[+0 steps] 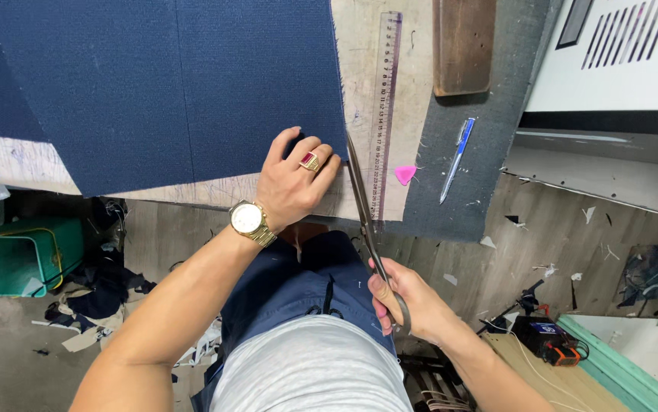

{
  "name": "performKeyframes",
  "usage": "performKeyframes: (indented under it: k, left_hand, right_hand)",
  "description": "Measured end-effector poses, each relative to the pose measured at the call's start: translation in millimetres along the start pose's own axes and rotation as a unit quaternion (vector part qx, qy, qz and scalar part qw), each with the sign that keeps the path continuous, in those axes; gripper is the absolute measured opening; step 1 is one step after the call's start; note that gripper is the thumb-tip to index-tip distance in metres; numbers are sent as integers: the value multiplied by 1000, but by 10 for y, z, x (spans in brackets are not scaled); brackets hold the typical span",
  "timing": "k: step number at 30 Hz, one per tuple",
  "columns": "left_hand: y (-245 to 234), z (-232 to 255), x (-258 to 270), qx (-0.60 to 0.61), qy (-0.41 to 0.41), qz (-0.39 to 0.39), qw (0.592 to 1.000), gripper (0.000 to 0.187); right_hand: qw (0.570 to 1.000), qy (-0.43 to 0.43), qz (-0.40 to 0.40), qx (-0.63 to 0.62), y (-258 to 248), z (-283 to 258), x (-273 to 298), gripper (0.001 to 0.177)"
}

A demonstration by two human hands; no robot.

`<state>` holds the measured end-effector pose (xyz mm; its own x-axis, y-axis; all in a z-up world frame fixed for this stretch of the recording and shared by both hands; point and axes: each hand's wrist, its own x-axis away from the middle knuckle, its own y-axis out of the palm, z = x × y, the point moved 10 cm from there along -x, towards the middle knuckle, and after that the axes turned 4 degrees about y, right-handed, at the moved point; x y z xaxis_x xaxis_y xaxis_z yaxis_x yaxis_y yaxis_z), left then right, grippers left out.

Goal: The person uses a ruler and chalk to mark lines on blue fabric, then cuts the fabric along the markings with shears before unfolding the piece.

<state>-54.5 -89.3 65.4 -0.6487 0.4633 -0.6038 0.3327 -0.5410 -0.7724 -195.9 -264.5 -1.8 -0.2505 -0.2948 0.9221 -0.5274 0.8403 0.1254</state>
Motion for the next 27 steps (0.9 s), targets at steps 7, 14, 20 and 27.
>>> performKeyframes:
  k: [7,14,20,27]
  left_hand:
    - [19,2,12,-1,-1,-2,1000,10]
    - [51,-13,31,2,-4,-13,1000,11]
    - [59,-20,42,2,-8,-18,1000,13]
    - [64,-21,48,5,-9,-19,1000,14]
  right_hand:
    - [1000,-13,20,2,91,22,-109,47]
    - [999,7,34,-22,101,128,-187,49]
    - [999,-13,35,-17,111,150,-220,47]
    - [998,23,46,-43,129,176,-223,53]
